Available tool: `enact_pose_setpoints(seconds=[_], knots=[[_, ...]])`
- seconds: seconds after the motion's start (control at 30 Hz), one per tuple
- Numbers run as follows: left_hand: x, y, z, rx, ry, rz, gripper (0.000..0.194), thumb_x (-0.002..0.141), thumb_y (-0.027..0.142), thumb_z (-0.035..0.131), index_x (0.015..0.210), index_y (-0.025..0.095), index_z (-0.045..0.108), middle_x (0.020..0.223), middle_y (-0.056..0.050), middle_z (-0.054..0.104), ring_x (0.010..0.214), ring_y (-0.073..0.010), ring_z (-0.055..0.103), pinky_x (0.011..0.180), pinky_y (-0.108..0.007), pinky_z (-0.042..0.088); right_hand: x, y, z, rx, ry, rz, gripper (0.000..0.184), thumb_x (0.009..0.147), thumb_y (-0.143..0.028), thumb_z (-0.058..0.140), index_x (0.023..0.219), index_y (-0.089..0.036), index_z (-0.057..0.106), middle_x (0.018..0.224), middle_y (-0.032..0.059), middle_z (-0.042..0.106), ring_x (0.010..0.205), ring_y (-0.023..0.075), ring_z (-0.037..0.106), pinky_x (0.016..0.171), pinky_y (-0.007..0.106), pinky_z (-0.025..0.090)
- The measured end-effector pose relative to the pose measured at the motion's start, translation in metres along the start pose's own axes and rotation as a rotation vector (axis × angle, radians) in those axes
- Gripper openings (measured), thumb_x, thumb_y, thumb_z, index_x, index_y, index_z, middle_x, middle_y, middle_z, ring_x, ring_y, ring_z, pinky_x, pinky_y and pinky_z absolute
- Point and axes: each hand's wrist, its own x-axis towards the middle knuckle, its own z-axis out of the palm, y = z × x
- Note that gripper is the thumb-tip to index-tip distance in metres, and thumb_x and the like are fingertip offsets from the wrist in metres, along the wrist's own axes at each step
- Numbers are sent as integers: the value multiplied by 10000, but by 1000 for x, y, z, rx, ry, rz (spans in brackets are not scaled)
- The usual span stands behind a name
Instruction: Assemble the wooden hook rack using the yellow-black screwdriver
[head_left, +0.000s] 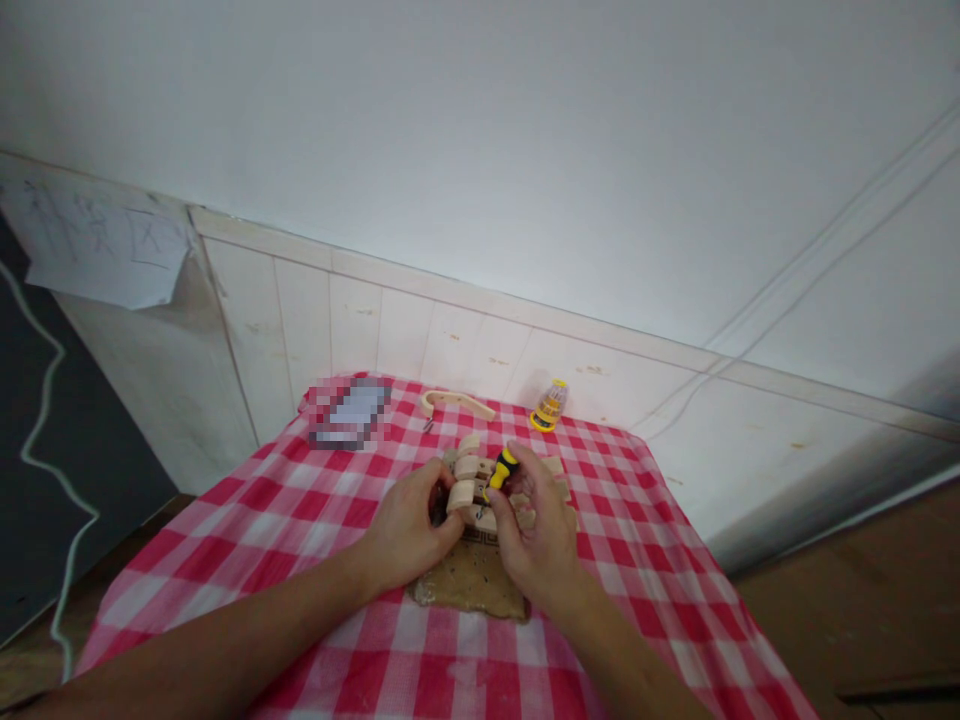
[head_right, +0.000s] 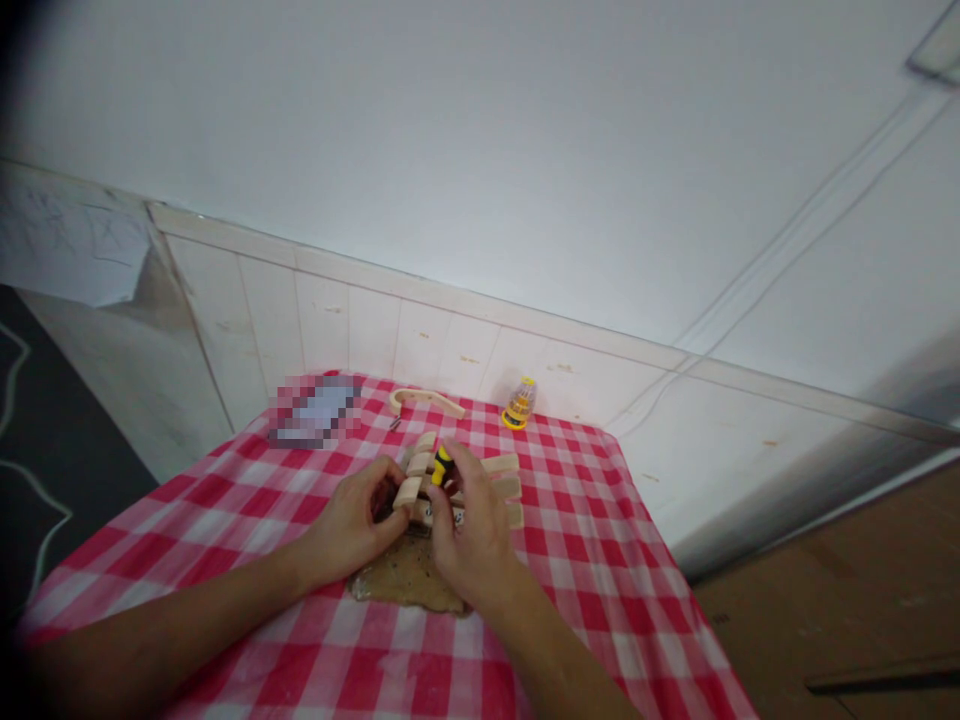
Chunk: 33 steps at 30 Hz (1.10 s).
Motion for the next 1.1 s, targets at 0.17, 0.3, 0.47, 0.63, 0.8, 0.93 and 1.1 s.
enact_pose_setpoints(seconds=[0.17, 0.3, 0.47, 0.63, 0.8, 0.93, 1.1], knots=[[-1, 0, 0, 11, 4, -4, 151, 772, 258, 628, 859, 233, 508, 684, 49, 549, 587, -143, 497, 545, -262, 312, 1, 2, 2, 7, 15, 24, 501, 951, -186, 644, 1426, -252, 500, 1237, 109, 726, 1039, 248, 751, 856, 385, 657], [-1, 1, 0, 7, 2, -3, 146, 774, 255, 623, 863, 233, 509, 691, 49, 553, 590, -141, 503, 546, -260, 319, -1, 2, 2, -9, 24, 56, 474, 945, -214, 676, 1394, -250, 529, 1197, 102, 738, 1008, 243, 753, 843, 366, 655], [0, 0, 0, -9, -2, -10, 149, 774, 261, 626, 862, 233, 509, 675, 54, 545, 577, -140, 499, 532, -258, 315, -2, 2, 4, -24, 39, 60, 466, 940, -230, 695, 1383, -251, 550, 1188, 102, 742, 1021, 249, 758, 859, 374, 658], [1, 0, 0, -8, 6, 4, 125, 782, 272, 607, 859, 229, 518, 686, 45, 552, 588, -142, 510, 546, -258, 323, -8, 8, 9, 36, 56, 77, 518, 951, -217, 683, 1436, -257, 504, 1260, 122, 720, 1029, 251, 765, 864, 399, 664], [0, 0, -1, 13, 10, 15, 132, 777, 276, 608, 863, 228, 520, 693, 40, 554, 601, -148, 510, 559, -263, 327, -10, 9, 13, 116, 41, 73, 548, 953, -181, 672, 1461, -274, 487, 1262, 115, 726, 1022, 241, 769, 869, 387, 664], [0, -1, 0, 13, 8, 8, 142, 770, 275, 615, 862, 230, 517, 693, 43, 551, 603, -147, 505, 557, -261, 320, -4, 2, 10, 36, 77, 46, 522, 949, -201, 702, 1437, -277, 533, 1227, 93, 748, 1046, 244, 761, 881, 372, 660], [0, -1, 1, -2, 6, 14, 149, 780, 290, 622, 866, 230, 516, 688, 47, 550, 597, -143, 502, 552, -258, 318, 0, -1, 8, 5, 65, 26, 454, 963, -243, 703, 1396, -263, 566, 1166, 83, 766, 995, 235, 771, 843, 345, 661]])
